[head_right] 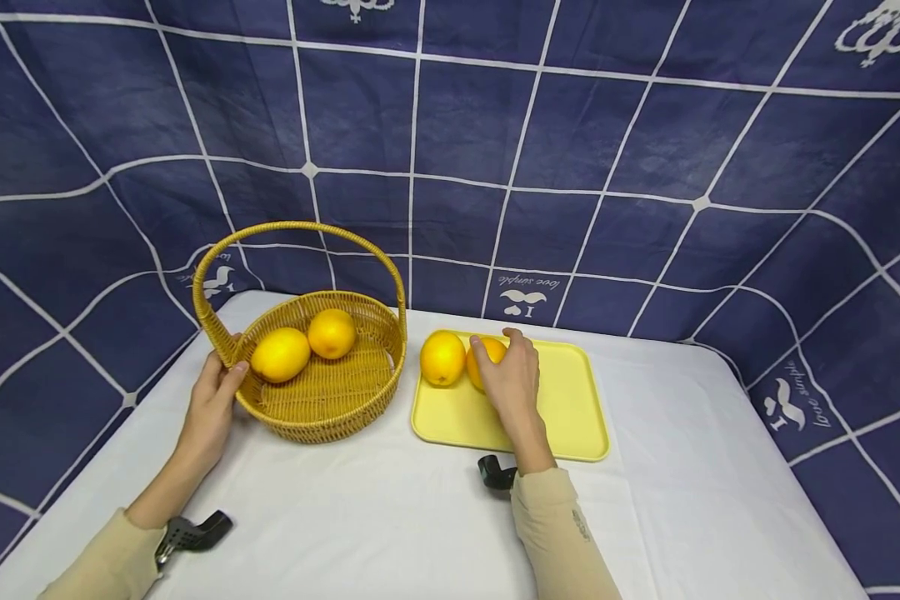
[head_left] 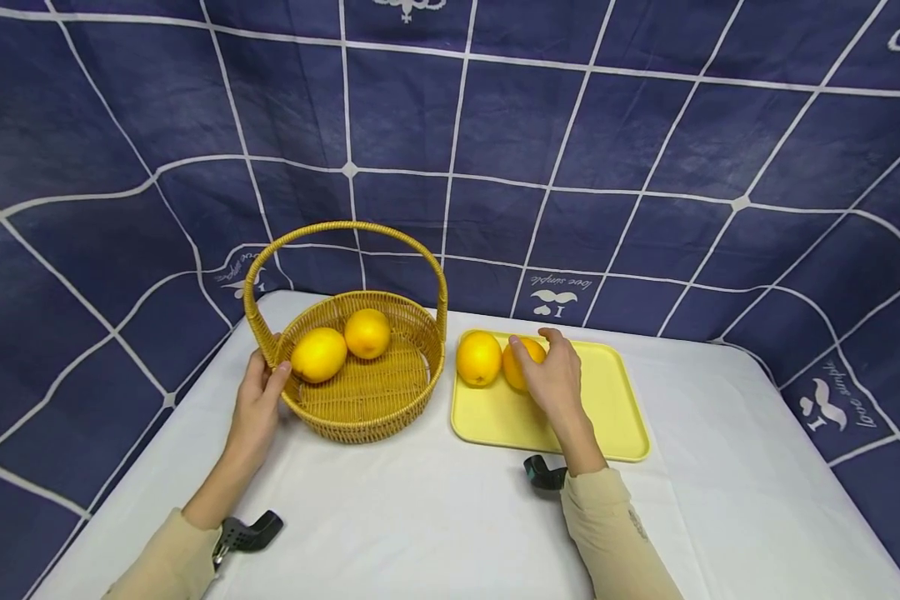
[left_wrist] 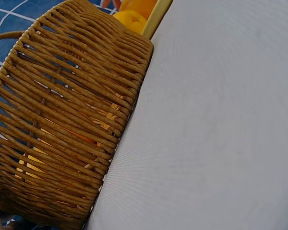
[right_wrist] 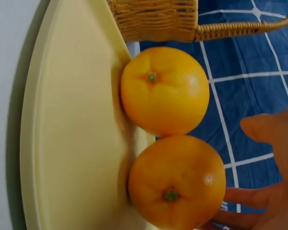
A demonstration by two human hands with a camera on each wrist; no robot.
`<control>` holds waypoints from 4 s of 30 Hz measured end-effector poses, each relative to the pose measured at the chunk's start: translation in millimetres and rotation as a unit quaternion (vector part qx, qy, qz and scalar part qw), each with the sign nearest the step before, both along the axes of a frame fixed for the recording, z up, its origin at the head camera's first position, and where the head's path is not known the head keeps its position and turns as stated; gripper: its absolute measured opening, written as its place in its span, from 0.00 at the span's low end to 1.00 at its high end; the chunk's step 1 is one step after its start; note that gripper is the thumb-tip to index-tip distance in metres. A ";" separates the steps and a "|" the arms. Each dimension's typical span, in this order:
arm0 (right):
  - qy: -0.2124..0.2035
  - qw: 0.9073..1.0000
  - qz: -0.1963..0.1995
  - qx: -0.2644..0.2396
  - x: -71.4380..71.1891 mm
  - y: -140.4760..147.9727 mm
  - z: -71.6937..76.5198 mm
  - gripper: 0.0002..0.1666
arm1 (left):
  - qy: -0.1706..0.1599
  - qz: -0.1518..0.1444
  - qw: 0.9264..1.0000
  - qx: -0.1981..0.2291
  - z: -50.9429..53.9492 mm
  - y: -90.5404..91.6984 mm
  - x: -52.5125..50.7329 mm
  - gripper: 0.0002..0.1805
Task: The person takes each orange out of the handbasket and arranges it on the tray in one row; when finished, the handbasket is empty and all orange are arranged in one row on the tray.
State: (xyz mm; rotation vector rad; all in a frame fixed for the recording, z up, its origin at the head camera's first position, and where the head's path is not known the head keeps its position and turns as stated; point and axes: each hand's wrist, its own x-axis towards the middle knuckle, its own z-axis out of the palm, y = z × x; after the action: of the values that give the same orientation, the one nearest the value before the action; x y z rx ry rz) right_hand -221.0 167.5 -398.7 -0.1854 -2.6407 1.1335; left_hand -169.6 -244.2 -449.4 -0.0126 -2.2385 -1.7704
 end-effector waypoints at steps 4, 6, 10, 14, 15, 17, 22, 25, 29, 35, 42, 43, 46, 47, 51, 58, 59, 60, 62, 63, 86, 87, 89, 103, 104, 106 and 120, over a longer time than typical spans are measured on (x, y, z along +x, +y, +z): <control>0.018 1.000 0.004 -0.008 1.4 -4.1 -0.5 0.40 | 0.000 0.000 1.000 0.001 -0.8 1.1 0.8 0.32; 0.028 0.999 0.006 -0.013 1.0 -6.1 -2.1 0.39 | -0.002 0.003 1.000 -0.003 -0.3 0.9 0.7 0.32; 0.057 0.998 0.014 -0.019 1.1 -9.0 -2.8 0.36 | -0.007 0.008 1.000 -0.019 1.9 0.7 0.6 0.32; 0.081 0.996 0.028 -0.019 1.9 -12.7 0.7 0.35 | -0.010 0.013 1.000 -0.022 2.2 0.4 0.4 0.32; 0.084 0.996 0.031 -0.018 2.3 -13.6 1.3 0.35 | -0.011 0.012 1.000 -0.019 1.9 0.6 0.4 0.32; 0.089 0.995 0.036 -0.018 3.1 -15.2 1.9 0.35 | -0.013 0.011 1.000 -0.010 0.8 1.0 0.1 0.32; 0.107 0.993 0.047 -0.018 5.4 -19.5 3.7 0.33 | -0.017 0.009 1.000 0.001 -0.3 1.3 0.7 0.33; 0.118 0.992 0.050 -0.016 6.2 -21.4 3.2 0.33 | -0.020 0.012 1.000 -0.003 -1.8 2.0 2.5 0.32; 0.129 0.990 0.053 -0.015 7.1 -23.7 5.1 0.33 | -0.015 0.011 1.000 -0.001 -1.1 3.2 2.7 0.32; 0.132 0.989 0.062 -0.016 9.9 -26.3 8.9 0.33 | -0.016 0.011 1.000 0.002 0.3 3.4 1.9 0.32; 0.137 0.988 0.071 -0.016 12.2 -28.1 9.0 0.33 | -0.008 0.001 1.000 0.001 -1.1 3.9 -1.5 0.32; 0.140 0.987 0.073 -0.015 12.1 -28.5 9.1 0.33 | -0.008 0.003 1.000 -0.002 -1.1 3.8 -1.5 0.32; 0.149 0.986 0.079 -0.013 11.4 -29.7 9.6 0.32 | -0.009 0.011 1.000 0.000 -1.1 3.9 -0.4 0.31; 0.150 0.985 0.081 -0.012 11.2 -29.9 10.0 0.32 | -0.009 0.012 1.000 -0.001 -0.8 3.8 -0.4 0.31; 0.154 0.984 0.086 -0.015 10.7 -31.4 10.6 0.32 | -0.006 0.013 1.000 0.004 -0.1 4.4 0.2 0.31; 0.154 0.984 0.086 -0.018 10.4 -33.9 12.5 0.30 | -0.006 0.018 1.000 0.007 0.8 2.9 2.0 0.31; 0.153 0.984 0.086 -0.019 10.3 -34.4 12.7 0.30 | -0.007 0.020 1.000 0.005 1.0 2.3 2.5 0.31; 0.151 0.984 0.087 -0.019 10.2 -34.8 12.8 0.30 | -0.008 0.022 1.000 0.004 1.1 1.8 3.2 0.31; 0.149 0.985 0.089 -0.019 10.4 -35.4 12.8 0.30 | -0.005 0.022 1.000 0.003 1.6 1.1 3.3 0.31; 0.148 0.985 0.090 -0.020 10.6 -35.5 13.0 0.30 | -0.005 0.022 1.000 0.002 1.6 1.1 3.2 0.31; 0.126 0.986 0.107 -0.019 19.5 -43.4 17.3 0.31 | -0.011 0.008 1.000 0.002 0.0 5.2 0.9 0.32; 0.122 0.986 0.112 -0.021 21.0 -45.3 18.0 0.31 | -0.013 0.007 1.000 -0.002 -0.5 5.5 1.0 0.32; 0.112 0.985 0.126 -0.026 24.7 -50.8 19.1 0.32 | -0.015 0.011 1.000 -0.007 -0.8 5.0 1.3 0.32; 0.079 0.973 0.217 -0.027 47.9 -103.8 21.6 0.30 | -0.009 0.010 1.000 0.022 -1.2 5.9 -0.7 0.31; 0.080 0.971 0.225 -0.028 48.0 -108.6 22.2 0.30 | -0.008 0.007 1.000 0.021 -1.2 6.1 -1.0 0.31; 0.079 0.967 0.239 -0.029 47.5 -118.9 24.8 0.31 | -0.003 0.002 1.000 0.021 -0.8 6.7 -1.6 0.32; 0.063 0.949 0.310 0.001 27.9 -186.5 26.6 0.33 | 0.004 0.010 0.999 0.032 0.1 7.3 0.0 0.30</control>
State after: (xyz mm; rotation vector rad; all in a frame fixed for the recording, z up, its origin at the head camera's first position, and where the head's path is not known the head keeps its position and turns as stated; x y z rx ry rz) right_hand -193.1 -19.0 -372.1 0.7433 -2.6466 1.2531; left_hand -169.6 -236.9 -449.3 0.0150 -2.1675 -1.8283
